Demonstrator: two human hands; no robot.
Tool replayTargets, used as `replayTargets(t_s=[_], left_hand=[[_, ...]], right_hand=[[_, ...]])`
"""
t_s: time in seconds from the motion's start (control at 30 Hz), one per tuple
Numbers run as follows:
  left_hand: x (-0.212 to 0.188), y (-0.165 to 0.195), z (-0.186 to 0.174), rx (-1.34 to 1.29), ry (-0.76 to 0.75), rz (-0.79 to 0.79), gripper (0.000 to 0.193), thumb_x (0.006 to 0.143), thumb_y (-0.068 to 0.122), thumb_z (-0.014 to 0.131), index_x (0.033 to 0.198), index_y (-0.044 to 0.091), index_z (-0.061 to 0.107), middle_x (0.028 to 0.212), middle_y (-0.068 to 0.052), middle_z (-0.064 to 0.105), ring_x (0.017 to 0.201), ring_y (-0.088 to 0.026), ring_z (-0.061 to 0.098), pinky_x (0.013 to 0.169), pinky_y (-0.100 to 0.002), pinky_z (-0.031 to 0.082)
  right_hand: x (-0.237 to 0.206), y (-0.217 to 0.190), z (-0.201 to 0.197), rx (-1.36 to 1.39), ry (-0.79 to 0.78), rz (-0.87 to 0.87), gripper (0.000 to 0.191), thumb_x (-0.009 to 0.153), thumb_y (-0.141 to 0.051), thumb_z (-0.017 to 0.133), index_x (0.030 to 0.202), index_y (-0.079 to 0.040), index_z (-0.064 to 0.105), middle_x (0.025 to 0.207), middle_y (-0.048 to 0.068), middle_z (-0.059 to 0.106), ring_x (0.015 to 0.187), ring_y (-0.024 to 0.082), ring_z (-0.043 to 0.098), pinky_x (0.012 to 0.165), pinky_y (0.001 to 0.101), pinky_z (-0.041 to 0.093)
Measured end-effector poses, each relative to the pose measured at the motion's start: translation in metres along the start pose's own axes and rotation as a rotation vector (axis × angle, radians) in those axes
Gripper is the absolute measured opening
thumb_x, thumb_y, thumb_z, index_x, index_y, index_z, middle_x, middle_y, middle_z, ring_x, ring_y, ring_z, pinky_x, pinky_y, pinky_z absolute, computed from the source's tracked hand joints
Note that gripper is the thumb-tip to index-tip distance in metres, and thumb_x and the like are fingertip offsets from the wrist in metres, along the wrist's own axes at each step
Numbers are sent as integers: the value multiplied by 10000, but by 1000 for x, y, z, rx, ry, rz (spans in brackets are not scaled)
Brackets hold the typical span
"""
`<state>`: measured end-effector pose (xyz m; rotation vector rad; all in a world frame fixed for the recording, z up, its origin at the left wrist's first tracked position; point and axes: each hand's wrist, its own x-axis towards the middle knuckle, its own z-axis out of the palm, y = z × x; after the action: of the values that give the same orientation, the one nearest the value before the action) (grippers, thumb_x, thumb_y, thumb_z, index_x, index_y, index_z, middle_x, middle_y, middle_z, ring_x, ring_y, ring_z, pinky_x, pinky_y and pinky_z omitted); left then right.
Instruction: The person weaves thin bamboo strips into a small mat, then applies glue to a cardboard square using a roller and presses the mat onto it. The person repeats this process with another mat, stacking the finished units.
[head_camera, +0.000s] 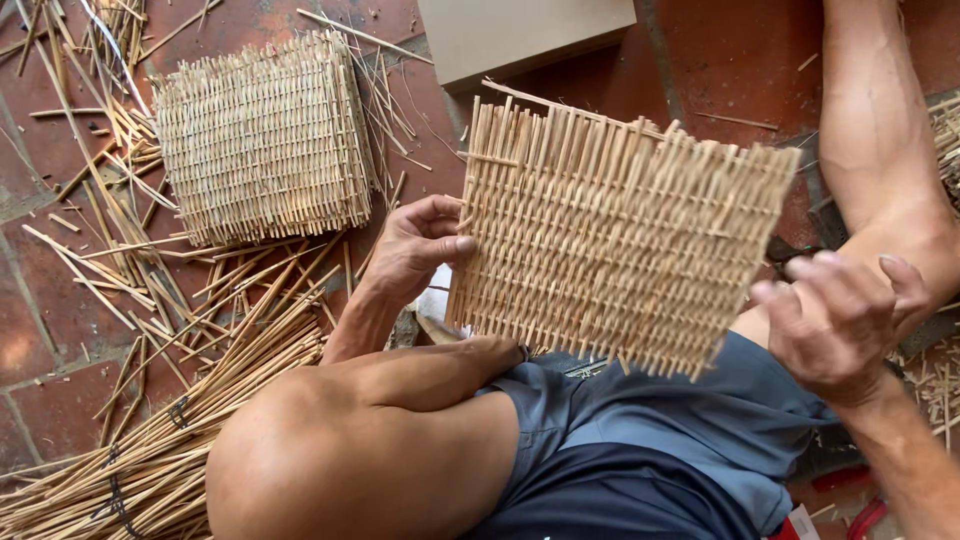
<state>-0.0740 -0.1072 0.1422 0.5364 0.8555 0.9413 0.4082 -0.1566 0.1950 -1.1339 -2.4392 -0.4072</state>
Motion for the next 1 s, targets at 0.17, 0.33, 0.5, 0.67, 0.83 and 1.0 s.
replayTargets(t_s=[0.17, 0.33, 0.5, 0.67, 0.83, 1.0], left_hand=[[14, -28, -14, 21, 78, 1, 369, 865, -51, 785, 1211, -45, 657, 1028, -144, 775, 882, -177, 745, 800, -317, 622], [31, -46, -16, 1, 152, 8, 382, 859, -76, 778, 1218, -51, 649, 1033, -155, 766, 877, -188, 745, 781, -317, 623], [36, -39, -6, 208, 262, 36, 403, 894, -31, 748, 1285, -56, 654, 1066, -153, 764, 888, -179, 755, 805, -314, 645], [37, -34, 9, 306, 224, 81, 430, 937, -7, 738, 1350, -66, 631, 1110, -144, 765, 905, -153, 739, 811, -295, 635], [40, -30, 21, 403, 224, 139, 478, 941, 32, 728, 1388, -51, 580, 1137, -128, 765, 939, -138, 753, 832, -282, 653], [35, -32, 23, 440, 260, 170, 488, 954, 51, 724, 1409, -58, 587, 1081, -143, 761, 866, -135, 719, 771, -283, 629]], right_hand=[[-12, -40, 42, 1372, 120, 1190, 393, 1110, -149, 677, 1439, 49, 592, 1120, 15, 618, 970, 51, 570, 854, 193, 470], [4, -52, 77, 1339, 31, 1143, 548, 889, 58, 733, 1402, 88, 542, 1173, 79, 708, 1018, 101, 685, 914, 245, 589], [21, -50, 78, 1156, -36, 1113, 470, 915, 99, 739, 1365, 95, 602, 1077, 84, 735, 902, 102, 691, 803, 248, 596], [31, -49, 72, 1069, -64, 1106, 439, 945, 70, 731, 1377, 22, 671, 1031, 56, 738, 852, 78, 661, 776, 241, 578], [41, -46, 64, 874, -60, 943, 354, 984, 31, 740, 1332, 32, 677, 1077, 93, 741, 915, 121, 668, 841, 278, 556], [43, -47, 64, 692, -51, 880, 419, 925, -23, 807, 1319, 38, 676, 1007, 139, 703, 870, 198, 653, 805, 346, 535]])
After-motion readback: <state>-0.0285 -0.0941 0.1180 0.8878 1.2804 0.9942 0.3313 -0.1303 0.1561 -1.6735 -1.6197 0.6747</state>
